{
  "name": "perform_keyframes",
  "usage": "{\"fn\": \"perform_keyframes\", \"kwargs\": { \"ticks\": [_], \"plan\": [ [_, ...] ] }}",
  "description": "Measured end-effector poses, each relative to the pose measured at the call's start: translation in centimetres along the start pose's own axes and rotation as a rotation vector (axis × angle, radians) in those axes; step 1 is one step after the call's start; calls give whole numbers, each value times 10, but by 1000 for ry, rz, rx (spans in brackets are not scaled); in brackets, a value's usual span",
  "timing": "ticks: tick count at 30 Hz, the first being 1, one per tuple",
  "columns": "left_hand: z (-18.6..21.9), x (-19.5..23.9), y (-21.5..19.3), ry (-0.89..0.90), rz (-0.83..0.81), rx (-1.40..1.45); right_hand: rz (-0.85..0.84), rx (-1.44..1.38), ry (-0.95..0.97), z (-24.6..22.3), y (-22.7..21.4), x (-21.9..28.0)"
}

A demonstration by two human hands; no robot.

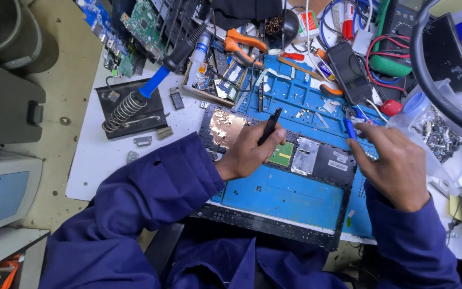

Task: The person holds a black electronic component and a soldering iron, then uses the iron to apply heat to the component's edge. The person also briefly interacts with a smartphone on the workbench before resuming the soldering task.

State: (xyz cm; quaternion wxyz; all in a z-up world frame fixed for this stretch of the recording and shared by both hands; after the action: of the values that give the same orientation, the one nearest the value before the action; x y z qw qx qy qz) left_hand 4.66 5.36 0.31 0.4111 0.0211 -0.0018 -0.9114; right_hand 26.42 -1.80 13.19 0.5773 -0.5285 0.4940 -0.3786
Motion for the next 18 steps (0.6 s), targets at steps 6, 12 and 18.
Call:
{"fn": "perform_keyframes", "kwargs": {
  "ticks": [6, 12, 18],
  "plan": [
    [10, -1, 0, 72, -1, 32, -56, -320, -241, -84, -27, -63],
    [-17, -8, -1, -31, 36, 163, -228, -1048, -335, -205, -34, -118],
    [-64, -24, -14, -160, 308, 168, -424, -2069, 471, -263, 88, -145]
  ]
}}
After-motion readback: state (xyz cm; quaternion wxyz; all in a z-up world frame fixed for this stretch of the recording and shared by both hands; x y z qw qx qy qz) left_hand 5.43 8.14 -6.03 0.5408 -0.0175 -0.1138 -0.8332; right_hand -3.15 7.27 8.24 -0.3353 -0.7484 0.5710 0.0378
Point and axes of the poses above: each hand's wrist, its own x-axis away from the middle knuckle, its own y-axis out of the palm, z = x × y, the point moved 7 cm from there along -x, towards the middle knuckle, and after that the axes turned 11 degrees about -x, right-handed, at the moved point
